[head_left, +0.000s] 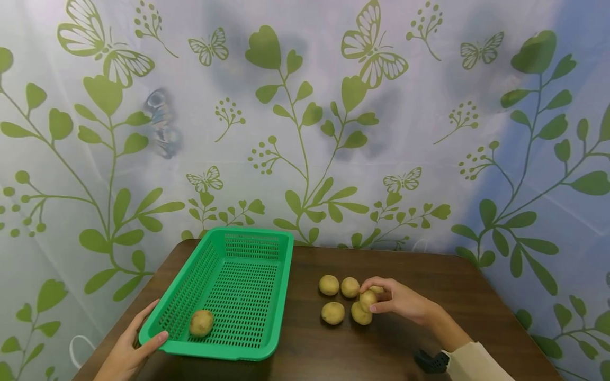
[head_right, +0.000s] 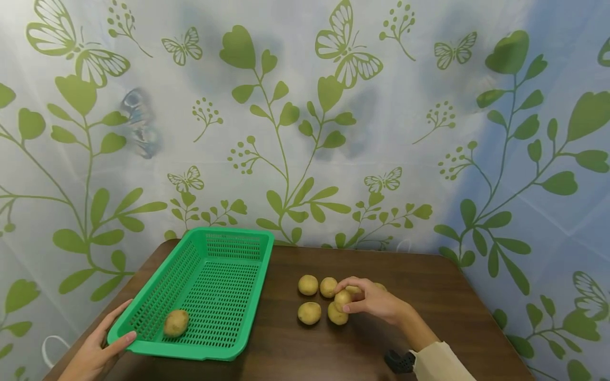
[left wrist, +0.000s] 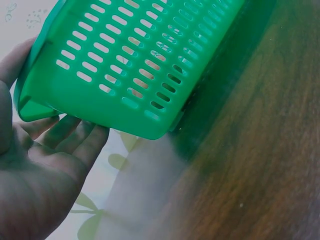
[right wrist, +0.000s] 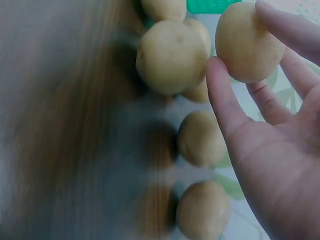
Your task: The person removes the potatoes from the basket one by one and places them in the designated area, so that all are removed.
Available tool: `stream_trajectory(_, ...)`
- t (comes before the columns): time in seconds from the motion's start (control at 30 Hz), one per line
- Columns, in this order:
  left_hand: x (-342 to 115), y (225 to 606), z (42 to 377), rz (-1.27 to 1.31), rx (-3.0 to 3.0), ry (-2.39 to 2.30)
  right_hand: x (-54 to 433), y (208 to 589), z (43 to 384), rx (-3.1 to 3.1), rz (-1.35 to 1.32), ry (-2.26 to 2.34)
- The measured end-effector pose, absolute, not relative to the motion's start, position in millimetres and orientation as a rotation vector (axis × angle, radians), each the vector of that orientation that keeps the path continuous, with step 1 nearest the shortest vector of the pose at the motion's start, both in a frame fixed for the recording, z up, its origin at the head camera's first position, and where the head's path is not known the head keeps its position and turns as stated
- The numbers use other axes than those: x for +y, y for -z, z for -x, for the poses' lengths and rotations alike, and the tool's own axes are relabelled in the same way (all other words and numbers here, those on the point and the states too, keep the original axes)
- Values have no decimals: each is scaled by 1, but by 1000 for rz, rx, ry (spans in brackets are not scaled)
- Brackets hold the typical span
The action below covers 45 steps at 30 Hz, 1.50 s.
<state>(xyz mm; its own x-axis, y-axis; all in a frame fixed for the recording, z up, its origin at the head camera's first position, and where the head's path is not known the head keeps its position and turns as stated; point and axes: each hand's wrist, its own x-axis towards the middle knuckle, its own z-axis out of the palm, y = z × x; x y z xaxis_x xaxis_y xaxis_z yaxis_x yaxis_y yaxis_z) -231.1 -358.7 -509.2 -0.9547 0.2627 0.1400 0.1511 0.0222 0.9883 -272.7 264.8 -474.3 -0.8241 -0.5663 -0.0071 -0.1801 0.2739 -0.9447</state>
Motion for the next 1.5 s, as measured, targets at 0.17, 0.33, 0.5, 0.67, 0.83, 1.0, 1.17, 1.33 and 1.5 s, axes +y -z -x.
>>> stream_trajectory(0.17, -360, 510, 232, -482, 2150, -2122, 278, 478, 265, 2205, 661, 1560)
stream_trajectory(0.33, -360, 512, 233, -544, 2100, -2163, 290, 482, 258, 2251, 641, 1534)
stream_trajectory(0.5, -360, 512, 234, -526, 2112, -2159, 300, 486, 251, 2288, 598, 1477)
stream_trajectory(0.67, -360, 511, 233, -556, 2084, -2176, 306, 490, 249, 2286, 582, 1415)
stream_trajectory(0.83, -360, 510, 233, -541, 2104, -2158, 305, 493, 249, 2375, 615, 1300)
stream_trajectory(1.0, -361, 511, 233, -506, 2097, -2138, 299, 492, 252, 2456, 649, 1181)
stream_trajectory(1.17, -360, 510, 232, -454, 2160, -2094, 294, 495, 256, 2465, 642, 1168)
stream_trajectory(1.33, -359, 508, 231, -443, 2193, -2073, 291, 494, 257, 2434, 607, 1221)
stream_trajectory(1.5, -359, 509, 231, -447, 2208, -2072, 292, 494, 257, 2424, 579, 1253)
